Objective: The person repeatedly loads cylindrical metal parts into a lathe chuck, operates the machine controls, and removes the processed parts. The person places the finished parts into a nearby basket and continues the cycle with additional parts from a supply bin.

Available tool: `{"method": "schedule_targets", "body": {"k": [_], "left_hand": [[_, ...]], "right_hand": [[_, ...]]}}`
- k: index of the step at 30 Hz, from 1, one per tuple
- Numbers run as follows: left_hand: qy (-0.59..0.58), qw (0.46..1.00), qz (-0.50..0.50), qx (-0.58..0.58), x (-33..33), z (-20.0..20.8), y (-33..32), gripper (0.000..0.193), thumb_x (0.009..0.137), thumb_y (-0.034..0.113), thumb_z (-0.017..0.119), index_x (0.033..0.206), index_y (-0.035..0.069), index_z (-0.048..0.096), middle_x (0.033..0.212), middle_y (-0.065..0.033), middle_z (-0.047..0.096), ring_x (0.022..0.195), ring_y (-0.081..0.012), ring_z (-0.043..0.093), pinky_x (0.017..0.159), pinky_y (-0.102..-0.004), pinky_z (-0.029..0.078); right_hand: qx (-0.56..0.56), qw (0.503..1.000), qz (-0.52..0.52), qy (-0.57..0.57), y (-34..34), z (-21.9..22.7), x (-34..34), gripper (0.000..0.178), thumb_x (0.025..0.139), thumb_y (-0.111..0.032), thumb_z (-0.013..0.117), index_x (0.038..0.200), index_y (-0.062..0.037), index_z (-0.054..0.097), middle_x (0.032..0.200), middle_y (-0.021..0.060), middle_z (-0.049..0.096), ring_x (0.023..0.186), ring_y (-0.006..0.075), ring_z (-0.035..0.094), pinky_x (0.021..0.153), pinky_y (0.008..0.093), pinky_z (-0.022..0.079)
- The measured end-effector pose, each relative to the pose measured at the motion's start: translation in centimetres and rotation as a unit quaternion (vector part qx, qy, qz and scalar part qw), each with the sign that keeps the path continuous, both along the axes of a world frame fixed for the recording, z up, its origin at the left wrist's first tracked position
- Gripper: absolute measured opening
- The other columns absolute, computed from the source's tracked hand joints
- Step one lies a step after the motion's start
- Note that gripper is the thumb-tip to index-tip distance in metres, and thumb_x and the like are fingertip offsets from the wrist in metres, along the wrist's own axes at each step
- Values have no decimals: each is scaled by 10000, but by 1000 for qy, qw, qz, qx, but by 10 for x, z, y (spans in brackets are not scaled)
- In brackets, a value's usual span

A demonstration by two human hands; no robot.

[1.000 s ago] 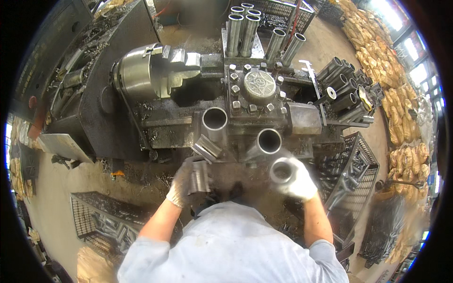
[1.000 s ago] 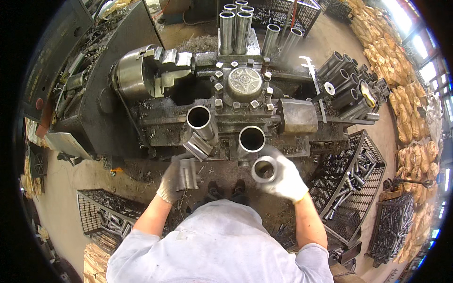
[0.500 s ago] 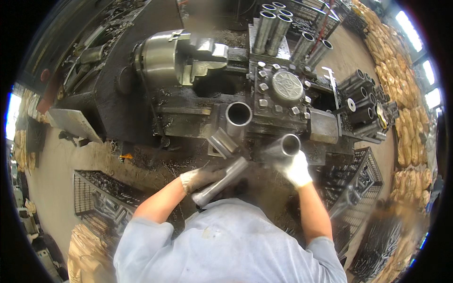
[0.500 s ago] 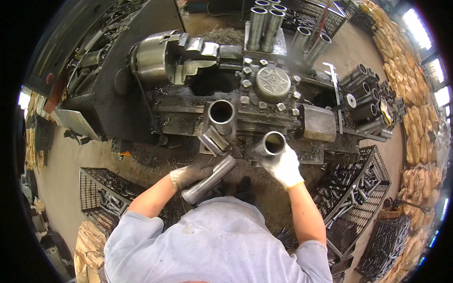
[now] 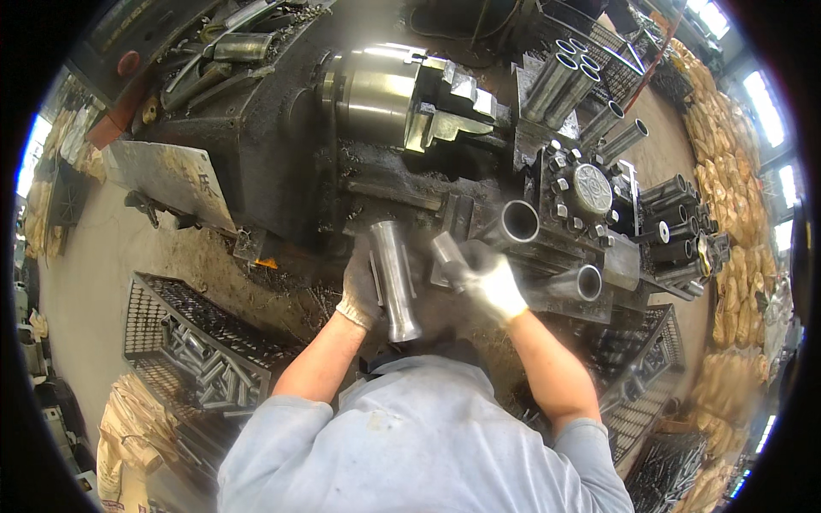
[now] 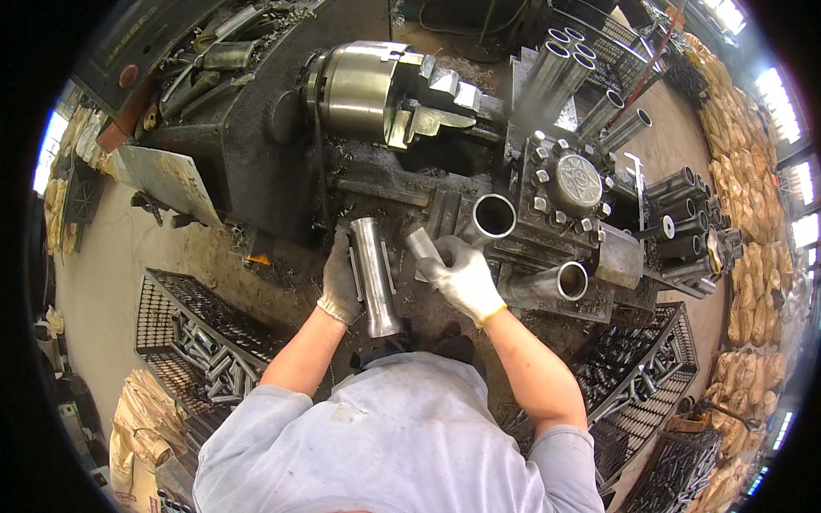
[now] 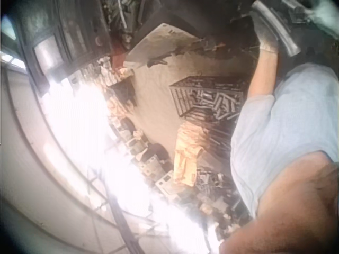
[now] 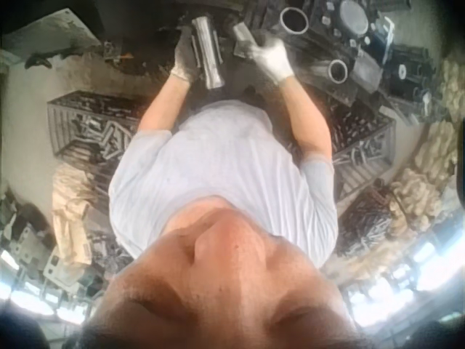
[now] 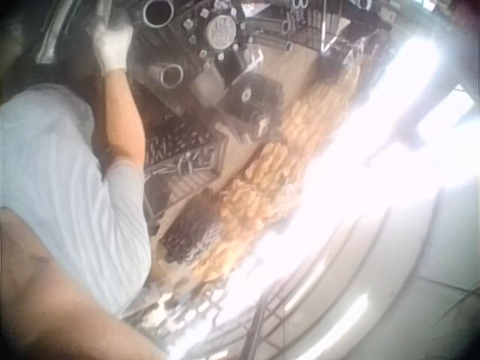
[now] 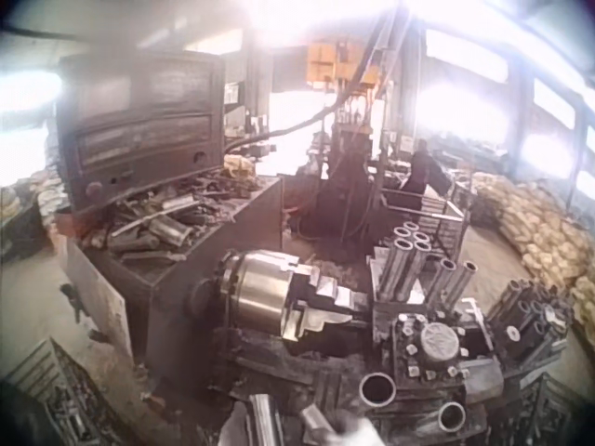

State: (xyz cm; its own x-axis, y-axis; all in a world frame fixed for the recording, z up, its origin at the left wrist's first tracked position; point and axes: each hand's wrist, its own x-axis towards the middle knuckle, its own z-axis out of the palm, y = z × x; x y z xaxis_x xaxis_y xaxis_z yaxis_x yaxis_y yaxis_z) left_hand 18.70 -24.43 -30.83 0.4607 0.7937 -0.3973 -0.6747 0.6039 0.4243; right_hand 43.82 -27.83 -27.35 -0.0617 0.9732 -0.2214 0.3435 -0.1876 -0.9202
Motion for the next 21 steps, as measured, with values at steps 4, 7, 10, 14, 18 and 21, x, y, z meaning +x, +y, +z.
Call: {"method": "schedule_targets", "body": {"k": [4,7,10,14,18,21], "left_hand": [[26,993,110,46,24,47,-5,706,1141,603,276,1452,25,538,1347,-198,664,1269,-331,637,1156,-459,471],[207,937,130,248,49,87,-12,696,1150,559,307,1541,5,467,1468,-185,604,1315,-294,602,1162,-464,443],[161,913,156,340,39,102,3,733,1062,519,559,1534,-36,475,1426,-154,647,1261,-264,663,1094,-413,513],[253,905,76,335,0,64,40,728,966,450,756,1433,-74,564,1360,-152,677,1267,-251,638,1124,-394,466],[385,895,78,211,-29,-3,31,587,1014,381,704,1417,-28,582,1291,-177,708,1171,-283,703,1061,-405,534],[343,923,147,90,-59,-41,-12,520,1019,328,679,1412,-1,592,1265,-183,709,1143,-304,703,996,-437,562]], "right_hand": [[-127,985,114,-11,13,58,-32,866,834,-509,803,1403,94,553,1181,229,733,1031,311,721,957,388,573],[-171,981,-4,86,15,93,-60,820,754,-373,896,1394,32,582,1177,180,724,1043,266,711,962,387,570],[-107,987,79,86,17,148,-27,810,741,-293,908,1416,8,577,1219,126,705,1104,222,677,1005,351,539],[344,886,194,-243,76,222,49,821,715,-256,924,1408,-11,560,1158,239,713,962,350,753,835,439,618],[340,671,209,-626,180,229,120,645,826,-265,857,1354,-14,584,1106,225,718,933,379,759,766,469,632],[204,676,213,-676,237,183,149,436,788,-191,813,1185,-69,681,948,178,759,868,373,768,788,486,627]]}}
